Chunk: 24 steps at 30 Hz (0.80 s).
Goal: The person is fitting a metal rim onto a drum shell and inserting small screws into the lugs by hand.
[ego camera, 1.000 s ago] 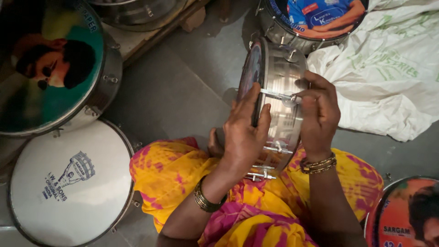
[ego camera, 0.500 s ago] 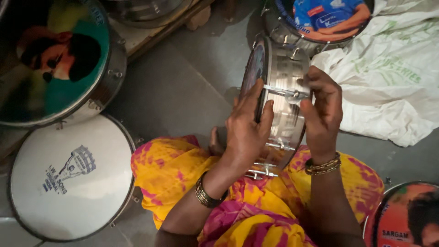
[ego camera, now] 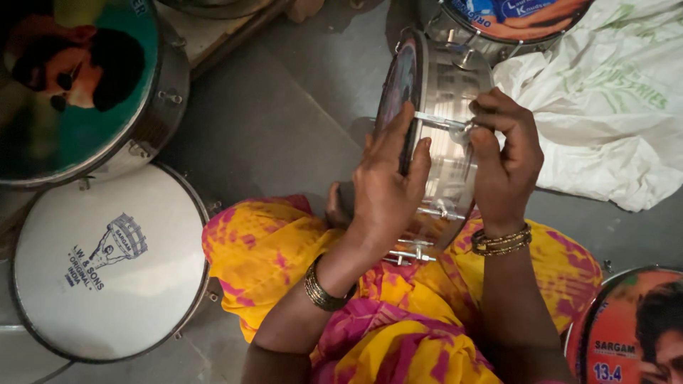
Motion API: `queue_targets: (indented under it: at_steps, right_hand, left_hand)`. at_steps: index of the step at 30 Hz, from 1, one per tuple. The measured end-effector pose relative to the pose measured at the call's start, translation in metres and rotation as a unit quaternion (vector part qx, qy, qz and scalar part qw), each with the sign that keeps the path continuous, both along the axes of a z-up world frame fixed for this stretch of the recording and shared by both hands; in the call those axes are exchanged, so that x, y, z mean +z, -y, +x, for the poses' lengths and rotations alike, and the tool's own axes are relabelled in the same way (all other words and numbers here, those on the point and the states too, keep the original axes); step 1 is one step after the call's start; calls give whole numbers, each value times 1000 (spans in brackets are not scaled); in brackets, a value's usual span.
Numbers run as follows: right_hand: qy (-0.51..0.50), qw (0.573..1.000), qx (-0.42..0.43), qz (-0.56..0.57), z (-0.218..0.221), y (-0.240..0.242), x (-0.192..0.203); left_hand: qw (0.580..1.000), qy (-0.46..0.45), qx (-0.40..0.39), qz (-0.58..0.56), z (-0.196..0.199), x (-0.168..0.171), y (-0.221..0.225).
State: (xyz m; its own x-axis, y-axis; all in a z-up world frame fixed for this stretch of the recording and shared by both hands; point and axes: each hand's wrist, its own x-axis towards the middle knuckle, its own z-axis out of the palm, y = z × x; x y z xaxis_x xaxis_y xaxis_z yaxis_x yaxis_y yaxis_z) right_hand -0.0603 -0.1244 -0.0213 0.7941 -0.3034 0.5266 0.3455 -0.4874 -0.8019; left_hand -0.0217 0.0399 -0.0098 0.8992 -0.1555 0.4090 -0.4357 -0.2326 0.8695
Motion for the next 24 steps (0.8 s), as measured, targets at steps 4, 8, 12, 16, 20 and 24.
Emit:
queue_targets:
  at_steps: [4,8,12,16,20,24]
  right_hand:
    - [7,999,35,20,0,-2,7]
    - [-14,999,13,31,2,-3,10]
    - [-11,1000,1,-12,4,-1,12]
    - [-4,995,-27,-100,4,1,14]
    - [3,995,-29,-98,6,1,18]
    - [14,995,-26,-98,4,-4,21]
  left_hand:
    - [1000,0,-4,-5,1,1,0]
    - [1000,-5,-7,-8,2,0,1]
    - [1000,15,-8,-4,3,0,1]
    - [999,27,-5,-16,4,1,2]
    - [999,35,-3,-3,8,3,4]
    - [999,53,-1,-7,4,4,0]
